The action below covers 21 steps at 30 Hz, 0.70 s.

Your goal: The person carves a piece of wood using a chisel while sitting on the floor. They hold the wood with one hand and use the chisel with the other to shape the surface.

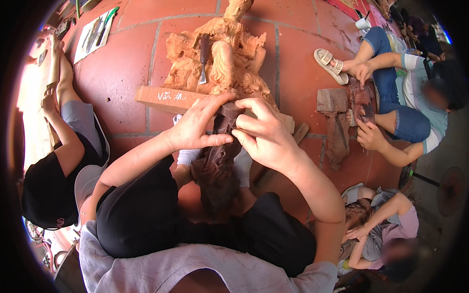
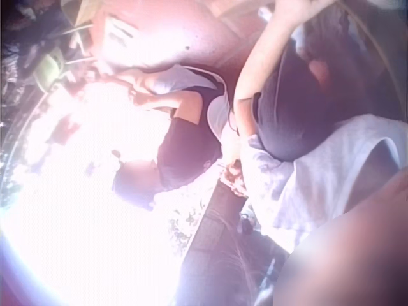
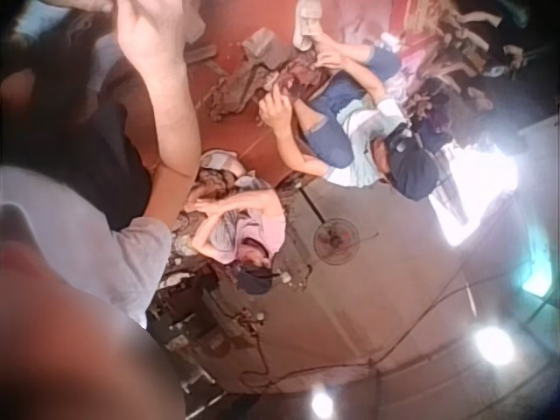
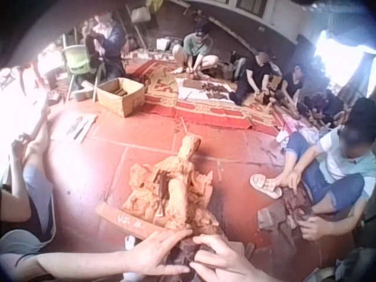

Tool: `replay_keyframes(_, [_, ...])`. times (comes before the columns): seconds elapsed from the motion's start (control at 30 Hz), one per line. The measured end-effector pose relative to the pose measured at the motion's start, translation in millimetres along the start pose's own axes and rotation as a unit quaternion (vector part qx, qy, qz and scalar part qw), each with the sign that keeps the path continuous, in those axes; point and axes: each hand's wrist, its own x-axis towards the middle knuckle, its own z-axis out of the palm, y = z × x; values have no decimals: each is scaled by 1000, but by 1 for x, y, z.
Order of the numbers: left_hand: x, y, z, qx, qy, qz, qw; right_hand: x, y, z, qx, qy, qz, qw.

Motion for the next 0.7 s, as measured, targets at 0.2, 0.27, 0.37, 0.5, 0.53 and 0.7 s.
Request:
replay_keyframes(0.2, [-1,-1,1,-1,2,-2,1000,3,5,-6,10,-20,23,999])
replay_keyframes(0.27, [0,-1,2,-5,-3,-8,1000,-3,4,0,-5,-2,-16,1000])
replay_keyframes(0.37, [1,0,0,-8,-10,-17,1000,0,15,-4,38,2,-13,999])
replay_keyframes(0.5, [0,-1,1,1,-9,-16,1000,-6,26,-4,55,11,-28,998])
replay_keyframes(0.53, [0,-1,2,1,-8,-15,1000,-7,23,1,49,22,-33,998])
replay_keyframes(0.7, [0,-1,2,4,-11,-17,1000,-4,24,-4,68,-22,25,997])
